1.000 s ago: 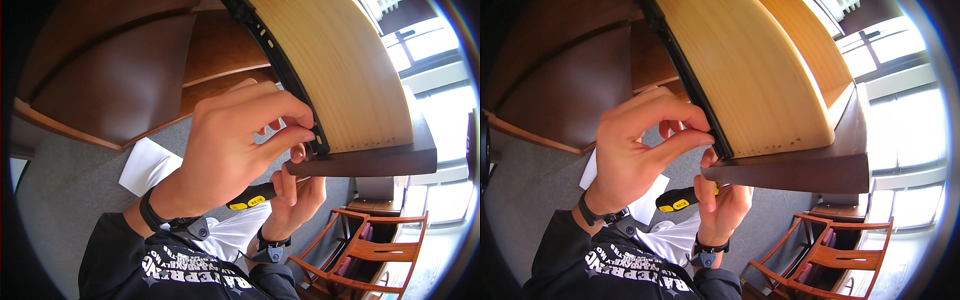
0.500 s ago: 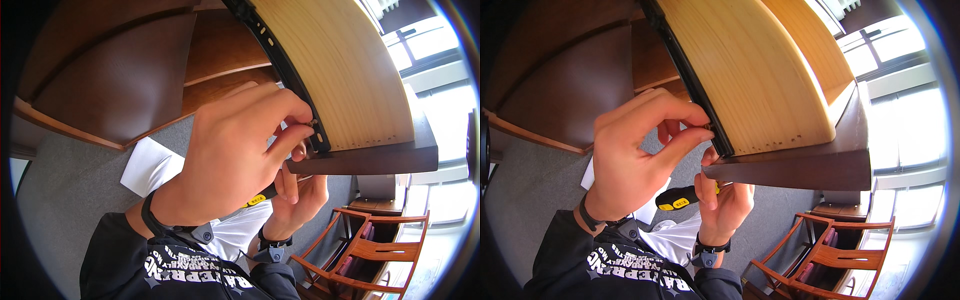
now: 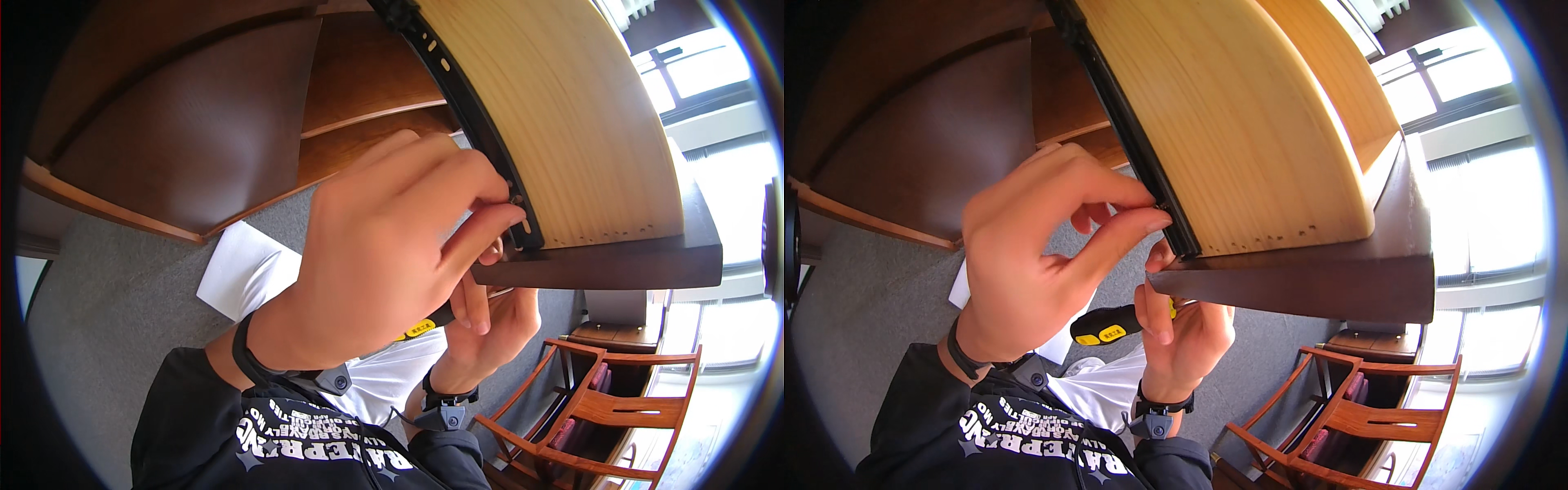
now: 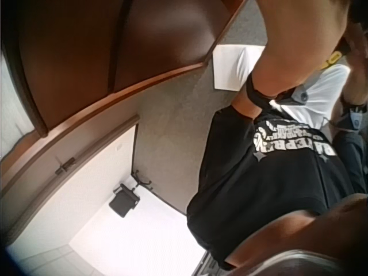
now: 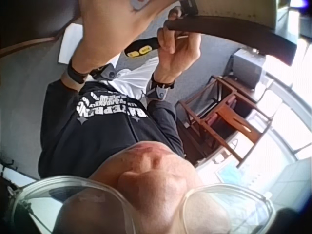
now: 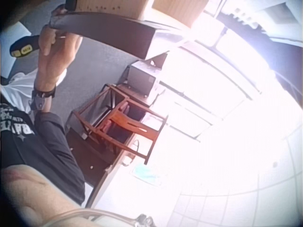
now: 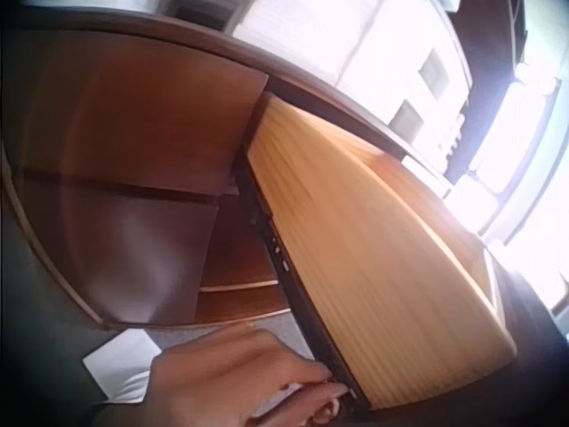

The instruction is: The person uses a screwdriver to tighten screws on a wooden cabinet door and then on a drawer slide. They hold the door and drawer in place while turning the screwdriver to secure the hardware.

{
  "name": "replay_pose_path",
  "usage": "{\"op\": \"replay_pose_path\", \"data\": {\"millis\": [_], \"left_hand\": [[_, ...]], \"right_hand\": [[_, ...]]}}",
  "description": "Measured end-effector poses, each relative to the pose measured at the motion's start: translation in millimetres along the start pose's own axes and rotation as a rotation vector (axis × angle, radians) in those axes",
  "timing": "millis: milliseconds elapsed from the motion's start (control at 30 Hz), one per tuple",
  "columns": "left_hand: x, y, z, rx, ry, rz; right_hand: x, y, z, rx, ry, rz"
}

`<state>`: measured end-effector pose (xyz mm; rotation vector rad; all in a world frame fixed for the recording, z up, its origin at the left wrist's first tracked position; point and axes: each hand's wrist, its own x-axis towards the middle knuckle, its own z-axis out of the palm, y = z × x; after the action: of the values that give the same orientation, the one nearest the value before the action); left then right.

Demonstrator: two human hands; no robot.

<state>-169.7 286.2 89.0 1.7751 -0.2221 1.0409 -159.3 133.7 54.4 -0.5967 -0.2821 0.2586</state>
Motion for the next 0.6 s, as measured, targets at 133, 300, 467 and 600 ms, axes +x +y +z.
{"op": "replay_pose_path", "data": {"millis": [133, 300, 467, 600], "left_hand": [[0.7, 1.1, 1.9, 0.072, 0.038, 0.103], [2.0, 3.6, 0.5, 0.053, 0.027, 0.073], [0.2, 5.9, -1.6, 0.106, -0.002, 0.047], [1.8, 1.6, 2.8, 0.119, 0.041, 0.148]], "right_hand": [[-0.2, -0.5, 1.3, 0.0, 0.027, 0.014], [-3.7, 0.1, 4.9, -0.009, 0.098, 0.001], [-3.9, 0.3, 2.6, 0.029, 0.062, 0.01], [-0.8, -1.0, -2.5, -0.025, -0.015, 0.021]]}}
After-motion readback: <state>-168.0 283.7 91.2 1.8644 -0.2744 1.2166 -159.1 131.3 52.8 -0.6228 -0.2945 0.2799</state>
